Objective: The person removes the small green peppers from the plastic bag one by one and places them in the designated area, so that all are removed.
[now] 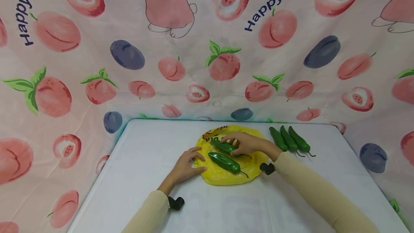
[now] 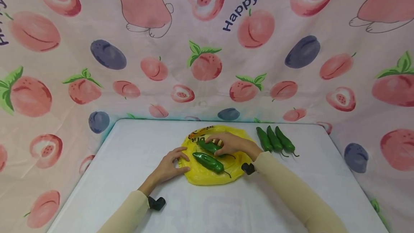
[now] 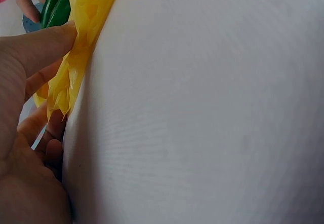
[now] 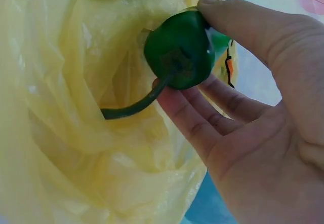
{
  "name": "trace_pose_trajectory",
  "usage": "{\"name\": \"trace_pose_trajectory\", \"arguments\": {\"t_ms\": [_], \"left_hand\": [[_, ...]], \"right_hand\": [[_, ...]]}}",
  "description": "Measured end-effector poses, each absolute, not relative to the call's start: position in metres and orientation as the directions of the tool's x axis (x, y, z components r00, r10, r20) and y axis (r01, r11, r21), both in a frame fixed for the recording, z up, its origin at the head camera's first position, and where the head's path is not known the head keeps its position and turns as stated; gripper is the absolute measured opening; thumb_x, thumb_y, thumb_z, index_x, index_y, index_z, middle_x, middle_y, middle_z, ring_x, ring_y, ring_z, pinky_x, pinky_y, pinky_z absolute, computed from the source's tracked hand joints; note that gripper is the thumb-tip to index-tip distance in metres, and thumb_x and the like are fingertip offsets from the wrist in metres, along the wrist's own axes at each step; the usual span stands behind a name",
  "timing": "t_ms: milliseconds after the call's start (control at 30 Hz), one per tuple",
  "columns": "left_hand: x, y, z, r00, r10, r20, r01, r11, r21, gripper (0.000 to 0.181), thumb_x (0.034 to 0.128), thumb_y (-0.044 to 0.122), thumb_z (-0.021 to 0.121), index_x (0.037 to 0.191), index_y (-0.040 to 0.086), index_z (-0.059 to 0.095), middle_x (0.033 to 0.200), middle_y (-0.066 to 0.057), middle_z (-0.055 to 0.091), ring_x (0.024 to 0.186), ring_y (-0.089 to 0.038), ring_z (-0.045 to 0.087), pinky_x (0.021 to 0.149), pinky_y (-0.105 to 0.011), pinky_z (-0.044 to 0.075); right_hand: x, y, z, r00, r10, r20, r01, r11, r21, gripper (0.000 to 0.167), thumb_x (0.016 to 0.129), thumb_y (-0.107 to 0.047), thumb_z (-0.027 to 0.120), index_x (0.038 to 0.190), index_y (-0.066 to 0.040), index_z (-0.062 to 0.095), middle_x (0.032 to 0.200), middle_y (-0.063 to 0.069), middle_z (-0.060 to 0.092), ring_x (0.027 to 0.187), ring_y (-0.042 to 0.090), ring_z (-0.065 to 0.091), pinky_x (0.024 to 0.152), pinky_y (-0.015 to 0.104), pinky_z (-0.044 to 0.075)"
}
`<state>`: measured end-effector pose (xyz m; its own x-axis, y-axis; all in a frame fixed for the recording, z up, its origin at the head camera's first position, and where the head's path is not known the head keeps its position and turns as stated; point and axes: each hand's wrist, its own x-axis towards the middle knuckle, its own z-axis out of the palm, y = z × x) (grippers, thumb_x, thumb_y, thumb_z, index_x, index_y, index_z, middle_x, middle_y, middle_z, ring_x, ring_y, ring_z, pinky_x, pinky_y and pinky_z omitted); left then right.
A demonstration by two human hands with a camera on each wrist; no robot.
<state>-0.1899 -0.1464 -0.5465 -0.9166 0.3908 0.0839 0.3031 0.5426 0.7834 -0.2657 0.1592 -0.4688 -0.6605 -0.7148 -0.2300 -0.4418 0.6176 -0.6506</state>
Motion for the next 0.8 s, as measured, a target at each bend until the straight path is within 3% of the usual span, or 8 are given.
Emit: {"name": "trace_pose_trajectory", "arguments": {"t_ms": [800], "left_hand": [[-0.191, -0.146, -0.549, -0.919, 0.385, 0.086, 0.304, 0.553, 0.776, 0.023, 0.0856, 0.033, 0.084, 0.103, 0.025, 0.072, 0.153, -0.007, 0.050, 0.143, -0.036, 0.041, 0.117, -0.061, 0.028]], "right_hand": [[-0.233, 0.192, -0.438, -0.729, -0.678, -0.096, -0.460, 0.589, -0.664, 0.057, 0.091, -0.020, 0.080, 0.143, -0.020, 0.056, 0.125, 0.011, 0.065, 0.104, 0.028, 0.065, 0.088, 0.041, 0.058]]}}
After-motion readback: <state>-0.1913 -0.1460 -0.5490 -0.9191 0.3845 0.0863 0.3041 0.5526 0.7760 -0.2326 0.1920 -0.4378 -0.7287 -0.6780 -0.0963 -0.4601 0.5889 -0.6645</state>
